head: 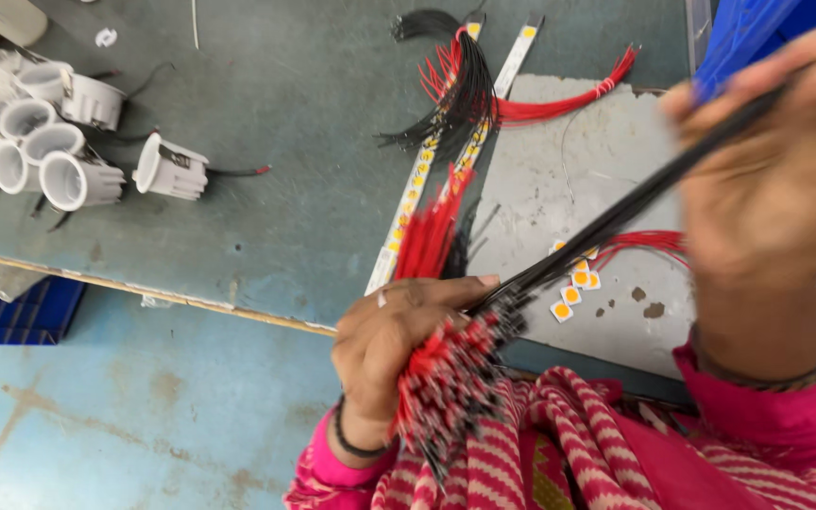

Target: The person solders red wire ends onto small LED chip components on a work board using a soldering iron, placing each finished piece aside. They then gather a bundle of black wires and strip insulation from the wire ends with pliers.

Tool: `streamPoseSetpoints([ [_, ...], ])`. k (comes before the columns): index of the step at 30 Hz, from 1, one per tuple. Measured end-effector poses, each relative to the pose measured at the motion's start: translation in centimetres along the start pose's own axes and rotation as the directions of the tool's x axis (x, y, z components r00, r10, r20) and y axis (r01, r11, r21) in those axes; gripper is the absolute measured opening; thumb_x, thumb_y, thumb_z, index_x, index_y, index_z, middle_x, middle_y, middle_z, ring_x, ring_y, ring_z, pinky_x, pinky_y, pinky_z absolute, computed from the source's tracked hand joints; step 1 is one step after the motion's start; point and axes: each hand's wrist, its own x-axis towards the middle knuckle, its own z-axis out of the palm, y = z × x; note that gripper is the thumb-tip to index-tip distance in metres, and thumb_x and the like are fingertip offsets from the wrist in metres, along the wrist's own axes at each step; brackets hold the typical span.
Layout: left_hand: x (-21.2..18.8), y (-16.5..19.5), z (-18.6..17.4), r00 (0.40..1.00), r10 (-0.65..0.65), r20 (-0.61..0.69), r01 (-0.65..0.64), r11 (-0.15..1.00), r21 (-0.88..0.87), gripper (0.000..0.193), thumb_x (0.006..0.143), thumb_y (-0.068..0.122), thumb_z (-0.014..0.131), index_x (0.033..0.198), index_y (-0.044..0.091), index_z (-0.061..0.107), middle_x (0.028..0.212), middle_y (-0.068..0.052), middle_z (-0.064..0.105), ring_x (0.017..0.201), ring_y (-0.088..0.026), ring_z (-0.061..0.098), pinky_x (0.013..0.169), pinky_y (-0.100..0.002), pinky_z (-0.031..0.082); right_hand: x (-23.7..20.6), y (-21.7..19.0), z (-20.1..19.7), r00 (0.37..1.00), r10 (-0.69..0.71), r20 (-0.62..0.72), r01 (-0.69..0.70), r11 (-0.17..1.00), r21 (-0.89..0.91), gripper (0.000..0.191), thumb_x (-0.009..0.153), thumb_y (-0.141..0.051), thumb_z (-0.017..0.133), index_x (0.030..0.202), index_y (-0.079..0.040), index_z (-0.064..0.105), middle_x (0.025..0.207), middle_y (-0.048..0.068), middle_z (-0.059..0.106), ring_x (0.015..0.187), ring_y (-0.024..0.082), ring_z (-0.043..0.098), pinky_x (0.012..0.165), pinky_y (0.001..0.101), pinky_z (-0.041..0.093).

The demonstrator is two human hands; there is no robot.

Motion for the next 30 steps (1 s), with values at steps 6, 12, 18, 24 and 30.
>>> streamPoseSetpoints([
  [6, 0.1, -0.8, -3.5, 0.966, -0.208, -0.155, 0.258, 0.697, 0.669, 0.02, 0.092, 0.026, 0.084, 0.098, 0.008, 0.075, 0.086, -0.01, 0.076, 0.071, -0.024, 0.072, 0.06, -0.037, 0.053, 1.1, -1.8, 0.4, 0.995, -0.065, 0.08, 0.064, 0.998, 0.012, 0.019, 0.111, -0.018, 0.072, 0.107, 0.001, 0.07, 0.1, 0.014, 0.073, 0.091, 0.025, 0.072, 0.096, 0.0441, 0.061],
  [12, 4.1, -10.5, -5.0, 0.977, -0.207, 0.051, 0.082, 0.585, 0.807, 0.028, 0.088, 0.017, 0.085, 0.106, 0.007, 0.067, 0.09, -0.012, 0.067, 0.084, -0.033, 0.066, 0.072, -0.043, 0.049, 1.5, -2.5, 0.3, 0.993, -0.06, 0.101, 0.062, 0.998, -0.012, 0.021, 0.11, -0.018, 0.074, 0.104, 0.002, 0.071, 0.099, 0.015, 0.073, 0.088, 0.025, 0.072, 0.094, 0.0426, 0.062],
  [18, 1.7, -8.5, 1.4, 0.939, -0.265, 0.221, 0.238, 0.961, 0.145, 0.062, 0.099, 0.036, 0.073, 0.143, -0.003, 0.055, 0.142, -0.023, 0.061, 0.137, -0.035, 0.056, 0.113, -0.044, 0.044, 0.7, 1.1, 3.0, 0.977, 0.136, 0.164, -0.097, 0.969, -0.227, 0.022, 0.109, -0.018, 0.076, 0.101, 0.003, 0.071, 0.097, 0.015, 0.072, 0.085, 0.025, 0.072, 0.092, 0.041, 0.062],
  [24, -1.2, -1.4, 8.4, 0.803, -0.548, 0.234, 0.582, 0.637, -0.505, 0.045, 0.114, 0.04, 0.052, 0.103, -0.001, 0.064, 0.08, -0.006, 0.062, 0.072, -0.009, 0.05, 0.065, -0.026, 0.041, -4.7, 1.1, 4.2, 0.944, 0.297, 0.143, -0.161, 0.794, -0.586, 0.015, 0.097, -0.005, 0.076, 0.104, 0.008, 0.077, 0.107, 0.018, 0.073, 0.109, 0.02, 0.067, 0.072, 0.0326, 0.056],
  [30, -4.5, 2.5, 14.5, 0.782, -0.547, 0.299, 0.529, 0.329, -0.782, 0.039, 0.116, 0.034, 0.043, 0.096, 0.004, 0.058, 0.071, 0.0, 0.053, 0.063, -0.006, 0.044, 0.058, -0.024, 0.036, -10.2, -2.3, 2.7, 0.993, 0.117, -0.025, -0.107, 0.777, -0.621, 0.054, 0.085, -0.015, 0.086, 0.131, 0.001, 0.062, 0.129, 0.017, 0.065, 0.116, 0.022, 0.064, 0.096, 0.0348, 0.056],
])
